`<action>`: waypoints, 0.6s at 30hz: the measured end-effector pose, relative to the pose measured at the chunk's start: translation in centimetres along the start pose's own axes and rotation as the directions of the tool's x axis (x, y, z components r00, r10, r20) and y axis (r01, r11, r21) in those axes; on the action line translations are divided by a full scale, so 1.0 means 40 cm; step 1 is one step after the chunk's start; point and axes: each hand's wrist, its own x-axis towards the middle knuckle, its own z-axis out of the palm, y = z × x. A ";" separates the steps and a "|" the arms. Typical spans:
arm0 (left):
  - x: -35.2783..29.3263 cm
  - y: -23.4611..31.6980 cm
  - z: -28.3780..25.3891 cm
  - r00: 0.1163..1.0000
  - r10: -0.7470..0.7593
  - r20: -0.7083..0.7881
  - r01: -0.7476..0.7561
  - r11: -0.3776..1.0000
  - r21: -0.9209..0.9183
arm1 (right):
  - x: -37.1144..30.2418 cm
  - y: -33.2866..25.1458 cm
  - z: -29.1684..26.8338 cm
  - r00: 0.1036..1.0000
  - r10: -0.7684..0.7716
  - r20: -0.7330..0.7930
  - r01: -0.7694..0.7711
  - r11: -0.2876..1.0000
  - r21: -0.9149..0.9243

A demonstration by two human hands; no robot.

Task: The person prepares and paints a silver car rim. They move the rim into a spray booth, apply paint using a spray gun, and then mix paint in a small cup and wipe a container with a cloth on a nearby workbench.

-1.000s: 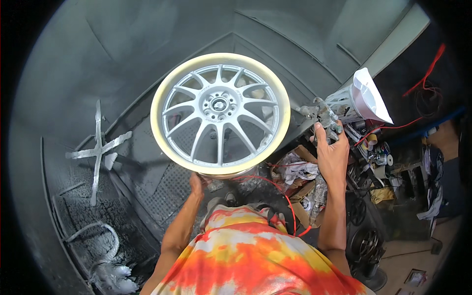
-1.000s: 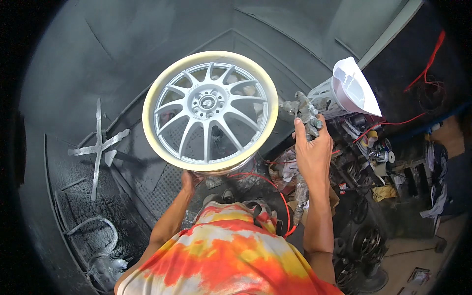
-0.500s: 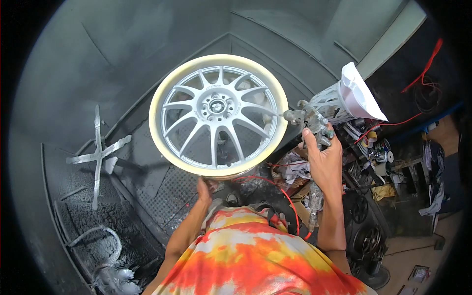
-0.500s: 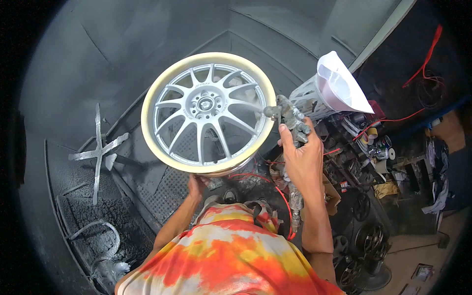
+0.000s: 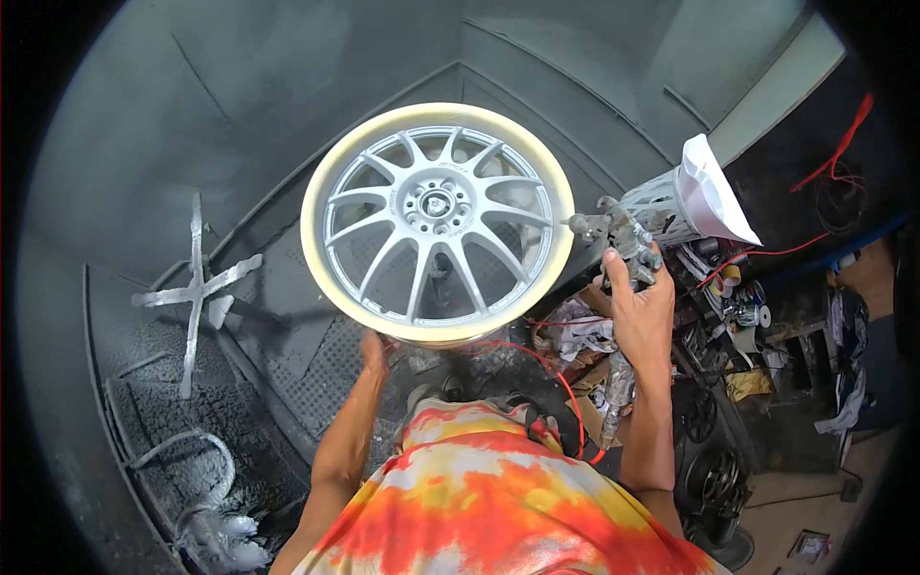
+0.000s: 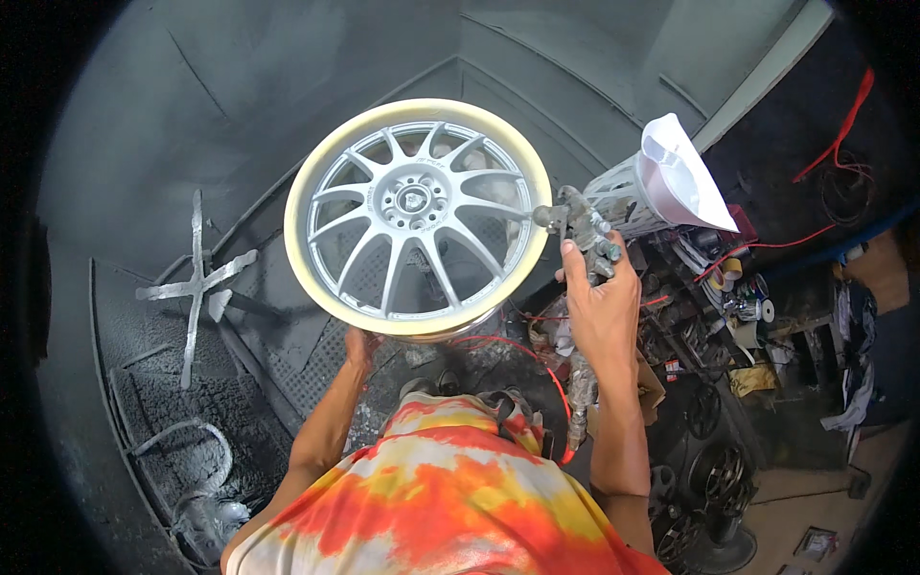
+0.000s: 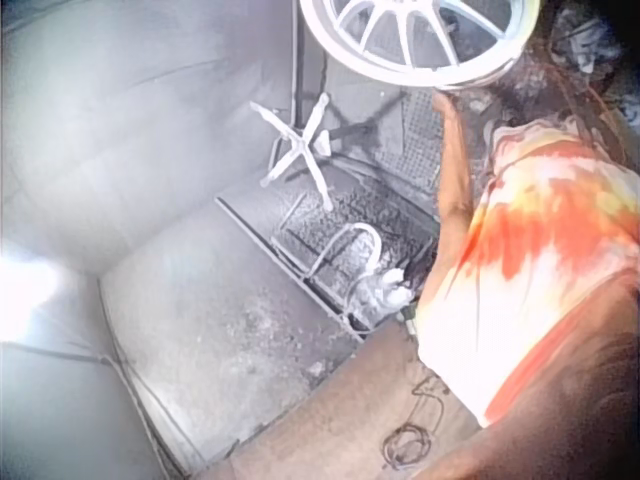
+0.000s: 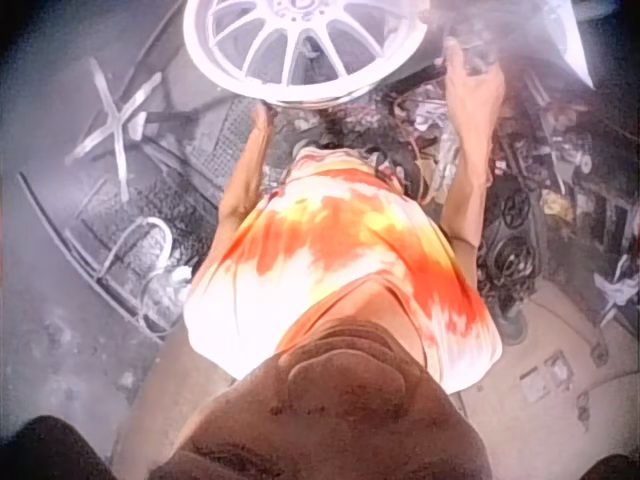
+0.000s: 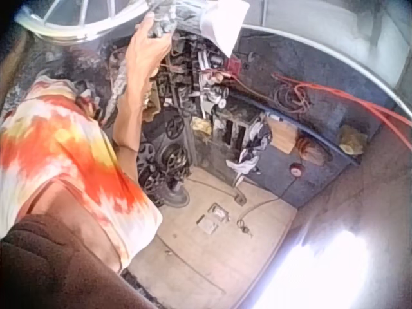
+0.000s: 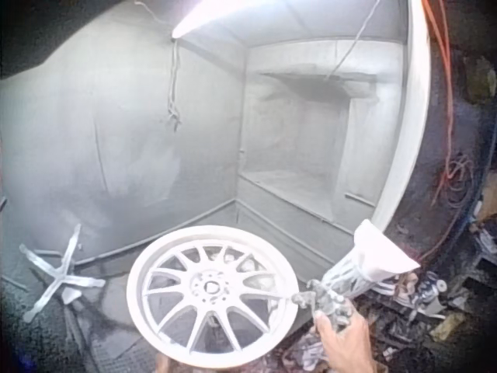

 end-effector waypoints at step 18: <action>-0.113 -0.106 0.063 0.992 -0.037 0.124 0.055 0.988 -0.146 | 0.011 0.015 0.020 0.989 -0.058 -0.134 0.041 0.992 -0.123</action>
